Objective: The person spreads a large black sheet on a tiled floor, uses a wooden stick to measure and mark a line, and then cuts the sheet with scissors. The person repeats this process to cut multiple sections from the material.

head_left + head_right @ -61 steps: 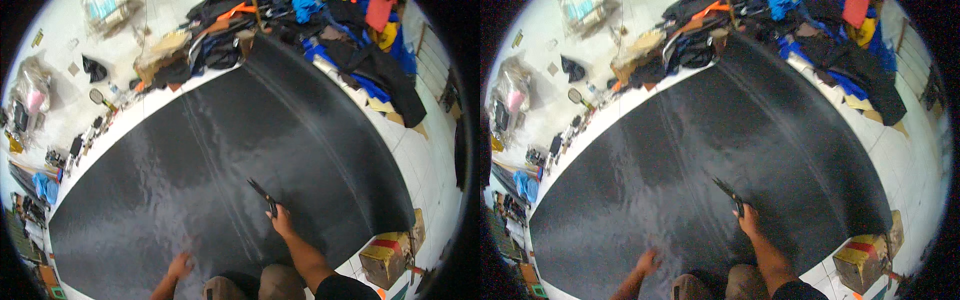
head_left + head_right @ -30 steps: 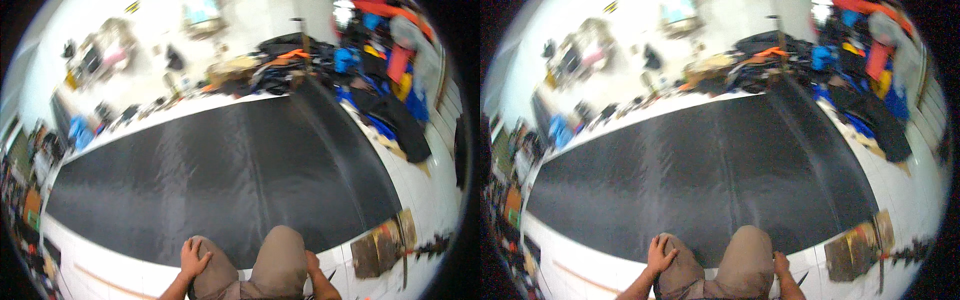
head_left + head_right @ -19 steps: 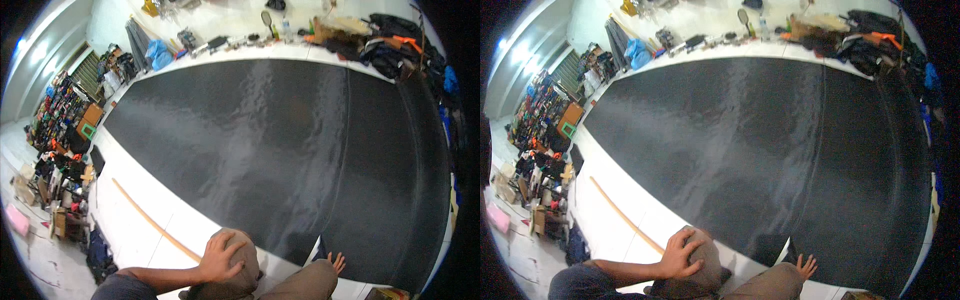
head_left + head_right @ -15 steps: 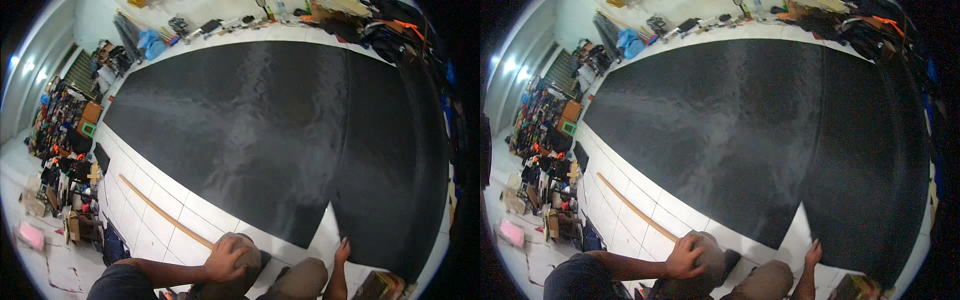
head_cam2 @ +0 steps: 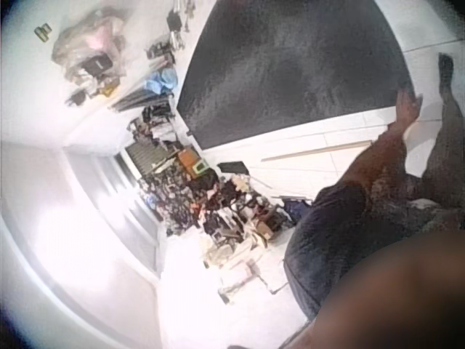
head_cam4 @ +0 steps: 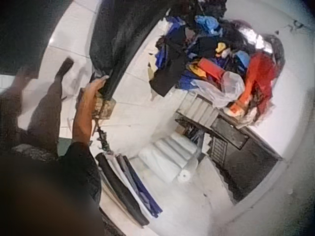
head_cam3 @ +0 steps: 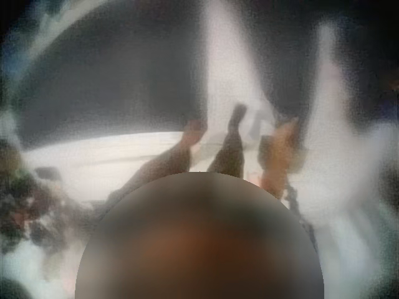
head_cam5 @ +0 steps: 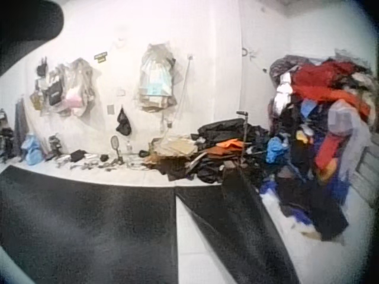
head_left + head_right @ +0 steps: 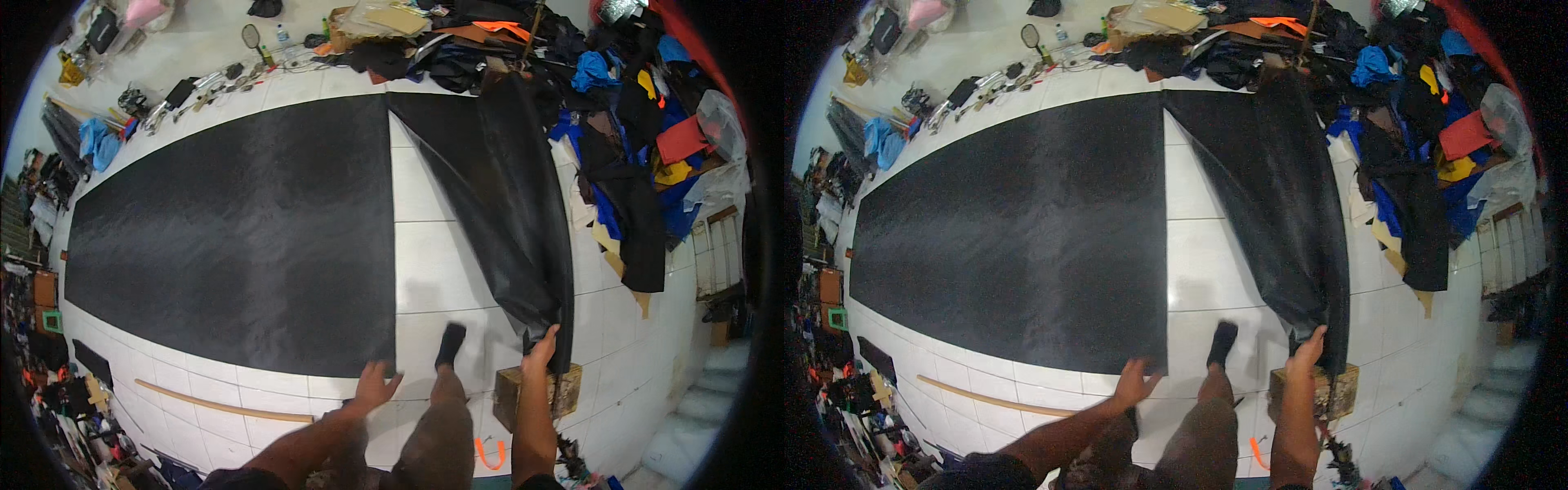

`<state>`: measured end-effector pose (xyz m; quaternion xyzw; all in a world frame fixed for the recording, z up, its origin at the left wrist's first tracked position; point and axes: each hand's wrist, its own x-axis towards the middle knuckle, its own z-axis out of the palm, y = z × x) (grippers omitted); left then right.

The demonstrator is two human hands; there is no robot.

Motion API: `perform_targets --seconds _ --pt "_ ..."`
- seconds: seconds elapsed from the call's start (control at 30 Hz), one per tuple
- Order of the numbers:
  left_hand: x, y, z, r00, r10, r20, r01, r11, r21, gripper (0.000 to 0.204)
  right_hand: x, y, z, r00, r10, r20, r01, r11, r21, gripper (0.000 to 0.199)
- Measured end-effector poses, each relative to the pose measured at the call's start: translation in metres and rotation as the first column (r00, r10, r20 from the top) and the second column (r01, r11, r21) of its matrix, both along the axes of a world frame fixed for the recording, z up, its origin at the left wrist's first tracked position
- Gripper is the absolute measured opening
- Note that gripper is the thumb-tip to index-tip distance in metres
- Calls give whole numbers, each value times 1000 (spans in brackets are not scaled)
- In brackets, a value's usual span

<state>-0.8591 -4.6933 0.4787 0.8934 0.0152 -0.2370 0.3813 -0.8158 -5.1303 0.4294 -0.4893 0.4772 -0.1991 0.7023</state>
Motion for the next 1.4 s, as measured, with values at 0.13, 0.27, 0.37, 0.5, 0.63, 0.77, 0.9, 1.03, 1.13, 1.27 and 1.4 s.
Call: perform_targets --seconds 0.13,0.27,0.37,0.5,0.63,0.77,0.9,1.03,1.13,1.27,1.4 --pt "193 -119 12 991 90 -98 -114 954 -278 71 1 44 88 998 -49 24 50 998 -39 69" --pt "302 -247 81 876 60 -479 -312 828 -466 121 -94 44 70 739 81 -668 -631 429 -646 49" --pt "313 -288 126 961 -106 -255 -1 923 -385 100 -95 48 140 427 533 -731 -903 210 -374 57" --pt "288 -295 133 925 -257 -278 206 958 -200 87 2 -4 181 417 856 -307 -906 418 -64 51" --pt "247 -301 102 907 -420 -35 396 877 -272 78 231 16 228 549 642 -535 -771 143 -620 76" --pt "231 -295 69 920 -376 -107 318 879 -355 64 329 70 195 7 390 -921 -973 -211 -97 58" --pt "268 -143 150 925 -302 -230 161 861 -482 55 330 94 189 268 733 -625 -880 450 150 39" --pt "244 93 163 911 293 -290 -351 920 -176 52 344 82 172 613 519 -596 -617 785 49 51" --pt "142 283 112 680 709 -184 -678 705 211 43 359 127 177 662 385 -643 -563 822 -88 58" --pt "-70 465 92 646 684 -339 -404 683 608 24 354 232 236 506 640 -578 -660 719 218 69" --pt "-161 545 155 -27 904 -427 -879 182 441 24 326 307 231 548 401 -734 -556 830 38 73"
